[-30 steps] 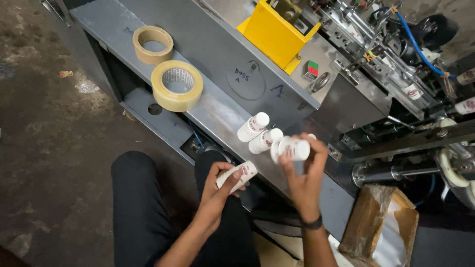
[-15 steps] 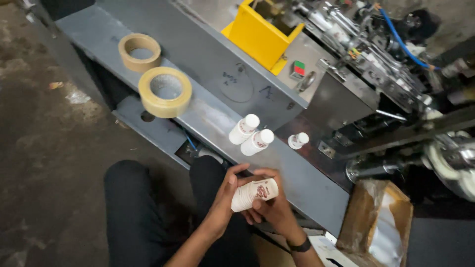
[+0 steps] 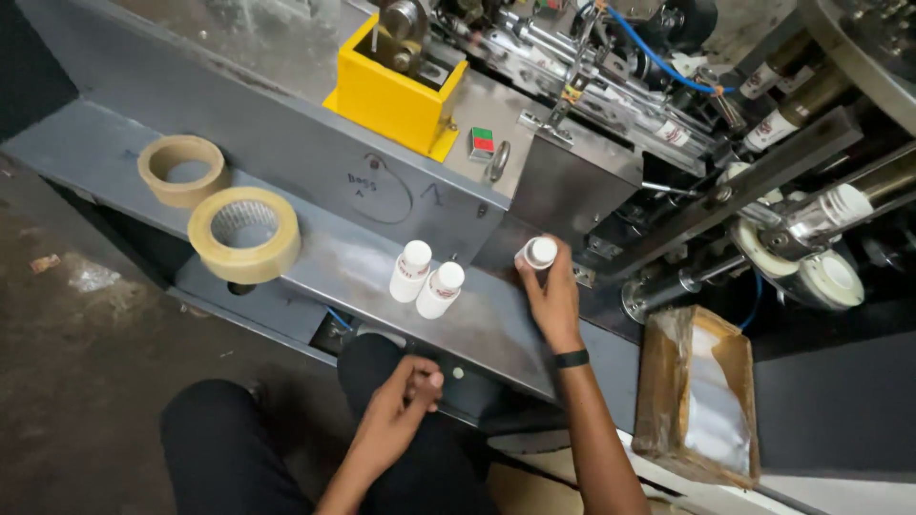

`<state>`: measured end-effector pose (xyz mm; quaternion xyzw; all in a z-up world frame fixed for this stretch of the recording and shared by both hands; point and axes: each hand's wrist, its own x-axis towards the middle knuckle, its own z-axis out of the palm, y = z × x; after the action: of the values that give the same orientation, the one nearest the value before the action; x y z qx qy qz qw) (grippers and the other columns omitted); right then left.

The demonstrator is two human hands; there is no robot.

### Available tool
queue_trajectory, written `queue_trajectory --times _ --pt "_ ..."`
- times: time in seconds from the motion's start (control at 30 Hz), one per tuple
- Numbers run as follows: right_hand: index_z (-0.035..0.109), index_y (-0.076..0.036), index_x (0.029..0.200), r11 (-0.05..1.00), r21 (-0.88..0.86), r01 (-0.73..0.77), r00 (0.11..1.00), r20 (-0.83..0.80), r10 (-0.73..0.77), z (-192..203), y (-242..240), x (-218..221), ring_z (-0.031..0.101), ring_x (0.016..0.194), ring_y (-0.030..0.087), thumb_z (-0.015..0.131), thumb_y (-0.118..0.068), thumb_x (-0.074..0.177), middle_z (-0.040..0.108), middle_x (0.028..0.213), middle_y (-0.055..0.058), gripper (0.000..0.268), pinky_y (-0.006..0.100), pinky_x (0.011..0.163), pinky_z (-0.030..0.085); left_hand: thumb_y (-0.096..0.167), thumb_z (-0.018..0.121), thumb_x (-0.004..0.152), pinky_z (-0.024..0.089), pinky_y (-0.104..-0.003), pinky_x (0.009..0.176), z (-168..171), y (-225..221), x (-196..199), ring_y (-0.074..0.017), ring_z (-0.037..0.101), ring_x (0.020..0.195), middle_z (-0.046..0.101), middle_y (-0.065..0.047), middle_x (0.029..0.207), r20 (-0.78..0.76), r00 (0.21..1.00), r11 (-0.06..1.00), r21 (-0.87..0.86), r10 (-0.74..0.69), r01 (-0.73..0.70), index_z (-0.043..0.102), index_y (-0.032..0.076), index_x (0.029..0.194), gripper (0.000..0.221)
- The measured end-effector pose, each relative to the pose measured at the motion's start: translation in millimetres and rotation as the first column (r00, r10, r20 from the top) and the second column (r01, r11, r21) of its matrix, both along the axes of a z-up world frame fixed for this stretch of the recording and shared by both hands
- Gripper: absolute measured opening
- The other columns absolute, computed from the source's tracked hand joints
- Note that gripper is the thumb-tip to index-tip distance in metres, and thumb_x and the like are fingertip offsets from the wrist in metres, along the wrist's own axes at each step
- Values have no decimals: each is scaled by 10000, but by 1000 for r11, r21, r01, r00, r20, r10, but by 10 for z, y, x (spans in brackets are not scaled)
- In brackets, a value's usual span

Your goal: The person is seen picking up small white bottles from a surface and placing them inside plastic bags.

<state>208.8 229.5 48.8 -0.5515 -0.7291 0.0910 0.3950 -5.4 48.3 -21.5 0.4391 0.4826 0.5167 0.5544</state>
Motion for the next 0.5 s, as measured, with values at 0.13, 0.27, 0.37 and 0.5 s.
queue_trajectory --times 0.13,0.27,0.37,0.5 --pt "460 -8 1398 996 0 -86 996 11 86 -112 51 56 595 1255 387 704 -242 957 596 1345 236 555 419 1007 473 263 670 950 524 -270 638 -167 49 -121 -108 647 680 665 -35 758 -177 983 996 -82 -38 24 645 58 1085 247" --pt "451 -9 1430 996 31 -86 993 -76 88 -158 160 113 605 1278 366 681 -222 978 597 1384 218 550 404 1053 467 287 672 952 533 -262 638 -936 148 -245 -104 655 674 661 -28 756 -235 970 990 -135 -64 32 646 59 1062 255" --pt "431 -3 1447 997 59 -53 992 -108 60 -279 346 253 599 1294 365 676 -282 1002 605 1401 220 579 413 1073 454 304 630 976 520 -259 614 -1805 193 -365 -104 643 657 681 -37 763 -100 993 986 -162 -54 38 656 54 1055 263" --pt "445 -45 1444 964 -264 21 999 -26 -29 -348 447 273 634 1218 365 662 -445 967 667 1260 205 658 425 1014 476 325 567 1007 481 -286 517 -1949 224 -538 -153 614 541 702 -100 685 23 984 949 -270 176 -163 657 41 1067 303"
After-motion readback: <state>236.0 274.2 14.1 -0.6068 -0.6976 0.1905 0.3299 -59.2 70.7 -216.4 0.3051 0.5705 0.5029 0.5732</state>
